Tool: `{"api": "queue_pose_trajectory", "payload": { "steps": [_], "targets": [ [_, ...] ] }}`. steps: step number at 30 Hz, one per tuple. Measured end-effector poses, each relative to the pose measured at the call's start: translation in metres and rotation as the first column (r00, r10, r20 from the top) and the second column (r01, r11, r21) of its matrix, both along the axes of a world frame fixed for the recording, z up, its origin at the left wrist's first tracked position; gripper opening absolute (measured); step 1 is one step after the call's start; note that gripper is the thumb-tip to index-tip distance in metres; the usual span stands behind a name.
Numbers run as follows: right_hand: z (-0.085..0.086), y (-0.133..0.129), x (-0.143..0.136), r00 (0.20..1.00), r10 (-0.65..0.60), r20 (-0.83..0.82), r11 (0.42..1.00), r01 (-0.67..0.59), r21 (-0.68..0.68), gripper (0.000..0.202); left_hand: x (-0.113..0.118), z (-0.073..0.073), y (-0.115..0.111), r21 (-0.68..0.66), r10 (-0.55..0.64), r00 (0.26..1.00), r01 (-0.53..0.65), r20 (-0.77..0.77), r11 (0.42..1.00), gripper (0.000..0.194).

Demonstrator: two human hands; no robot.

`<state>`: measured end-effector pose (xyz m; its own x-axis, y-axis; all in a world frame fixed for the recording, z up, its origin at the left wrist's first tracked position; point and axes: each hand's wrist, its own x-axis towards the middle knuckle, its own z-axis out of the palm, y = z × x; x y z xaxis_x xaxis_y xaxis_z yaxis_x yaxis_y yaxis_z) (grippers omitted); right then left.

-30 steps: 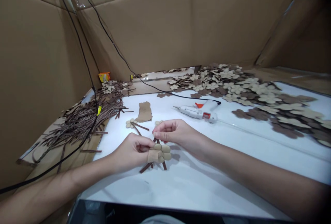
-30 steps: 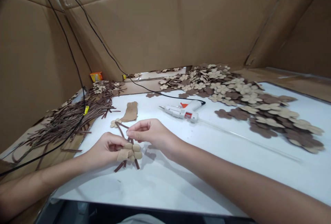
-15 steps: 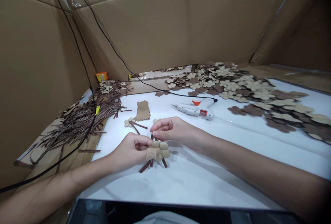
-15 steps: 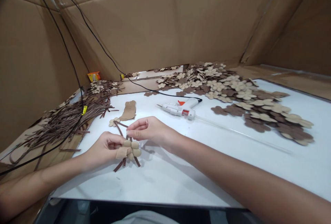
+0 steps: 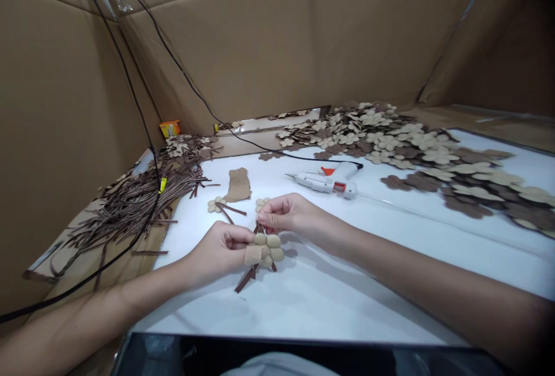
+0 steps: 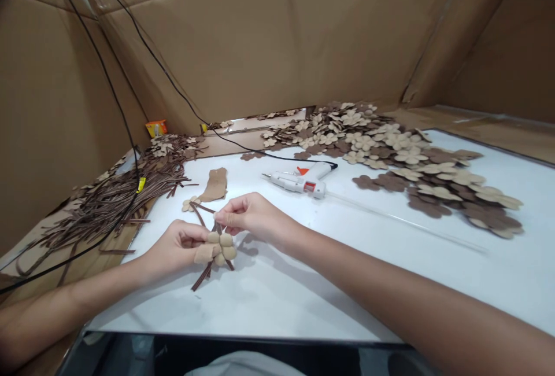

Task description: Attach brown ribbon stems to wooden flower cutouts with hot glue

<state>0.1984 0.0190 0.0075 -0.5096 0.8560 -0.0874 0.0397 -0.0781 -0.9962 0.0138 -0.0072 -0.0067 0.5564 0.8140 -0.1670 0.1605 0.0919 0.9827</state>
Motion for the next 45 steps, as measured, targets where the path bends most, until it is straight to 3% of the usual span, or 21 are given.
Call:
{"api": "queue_pose_trajectory", "payload": {
  "steps": [10, 23, 31, 37, 41, 45],
  "targets": [
    [-0.009, 0.003, -0.002, 0.999, -0.029, 0.013, 0.993, 0.028, 0.113, 0.033, 0.003, 0.003, -0.001, 0.019, -0.012, 1.000, 0.012, -0.001, 1.000, 0.033],
    [-0.012, 0.018, 0.011, 0.987, 0.037, 0.154, 0.995, -0.051, 0.089, 0.034, 0.004, 0.008, -0.004, 0.092, 0.018, 0.999, -0.016, -0.029, 0.996, 0.029],
    [-0.003, 0.012, 0.008, 0.997, 0.000, 0.083, 0.994, -0.009, 0.106, 0.032, 0.002, 0.003, -0.001, 0.058, -0.007, 1.000, 0.006, 0.007, 0.998, 0.037],
    [-0.003, 0.013, 0.009, 0.997, -0.007, 0.077, 0.987, -0.005, 0.158, 0.035, 0.002, 0.006, 0.000, 0.247, -0.043, 0.999, 0.042, -0.002, 0.968, 0.024],
    [-0.006, 0.018, 0.011, 0.996, -0.031, 0.078, 0.988, 0.018, 0.153, 0.038, 0.001, 0.006, 0.001, 0.413, 0.062, 0.998, -0.054, -0.006, 0.909, 0.016],
    [-0.009, 0.023, 0.015, 0.990, -0.067, 0.124, 0.988, 0.048, 0.149, 0.043, -0.001, 0.003, 0.003, 0.508, 0.134, 0.991, -0.123, 0.015, 0.852, 0.021]
  ]
}}
